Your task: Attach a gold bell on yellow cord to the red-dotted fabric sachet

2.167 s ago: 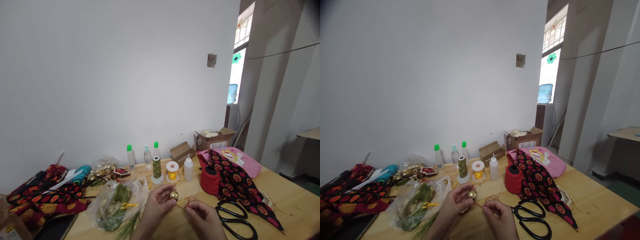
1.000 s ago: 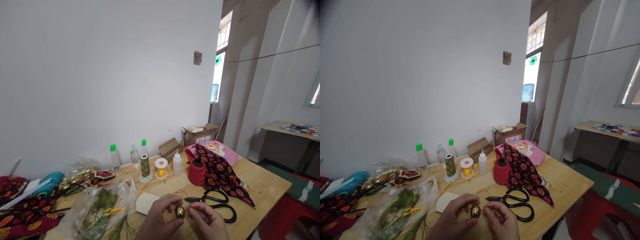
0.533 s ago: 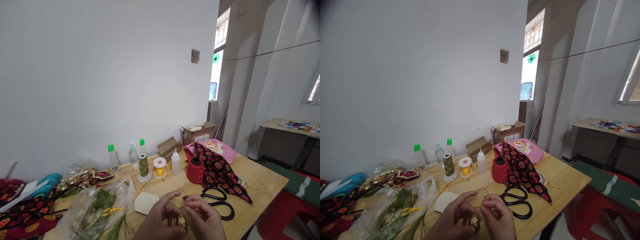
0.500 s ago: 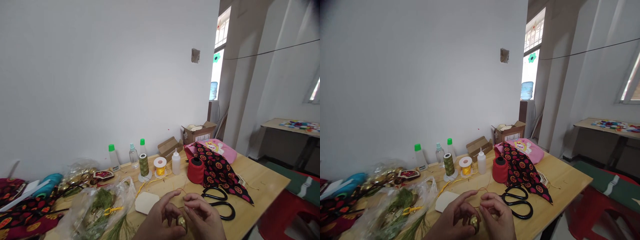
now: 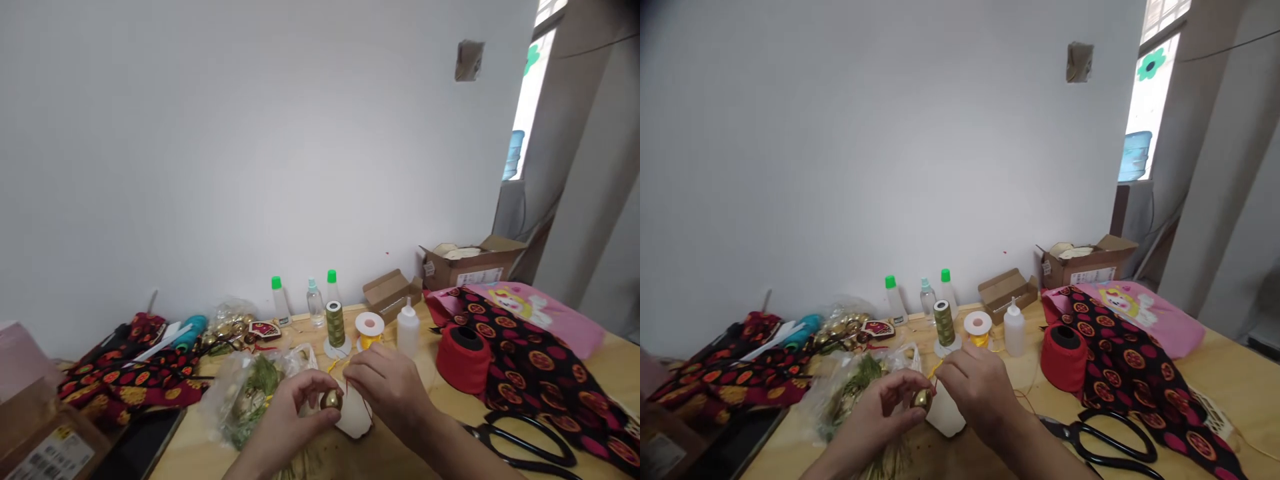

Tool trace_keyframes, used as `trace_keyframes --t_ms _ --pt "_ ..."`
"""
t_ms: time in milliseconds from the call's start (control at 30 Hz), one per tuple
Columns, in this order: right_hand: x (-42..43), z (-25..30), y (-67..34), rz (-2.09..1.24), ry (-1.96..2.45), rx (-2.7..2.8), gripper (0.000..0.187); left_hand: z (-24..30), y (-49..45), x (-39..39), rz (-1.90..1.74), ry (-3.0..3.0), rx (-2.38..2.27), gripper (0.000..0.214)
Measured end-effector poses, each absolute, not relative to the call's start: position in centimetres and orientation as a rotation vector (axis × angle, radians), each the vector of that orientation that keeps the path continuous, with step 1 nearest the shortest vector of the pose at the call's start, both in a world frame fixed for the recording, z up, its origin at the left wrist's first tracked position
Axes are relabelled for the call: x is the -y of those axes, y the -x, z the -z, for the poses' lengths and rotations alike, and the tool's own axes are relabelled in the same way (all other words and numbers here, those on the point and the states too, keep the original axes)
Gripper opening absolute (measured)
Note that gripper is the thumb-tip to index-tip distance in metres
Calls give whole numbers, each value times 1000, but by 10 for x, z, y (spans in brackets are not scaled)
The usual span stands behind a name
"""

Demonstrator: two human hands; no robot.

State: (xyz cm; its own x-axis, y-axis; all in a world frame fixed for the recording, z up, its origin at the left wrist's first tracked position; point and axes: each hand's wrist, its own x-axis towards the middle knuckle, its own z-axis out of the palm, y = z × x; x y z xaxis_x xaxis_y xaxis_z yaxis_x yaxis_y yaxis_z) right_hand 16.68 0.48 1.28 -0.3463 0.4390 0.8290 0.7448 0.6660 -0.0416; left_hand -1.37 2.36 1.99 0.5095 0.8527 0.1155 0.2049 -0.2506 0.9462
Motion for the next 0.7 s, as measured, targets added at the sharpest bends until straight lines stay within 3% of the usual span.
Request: trace_keyframes --t_ms 300,700 --pt "-1 -2 -170 447 940 1944 15 3 7 -19 -753 -1295 -620 45" --pt "3 -1 -171 492 1036 2023 23 -4 8 -17 -786 -1454 -771 24"
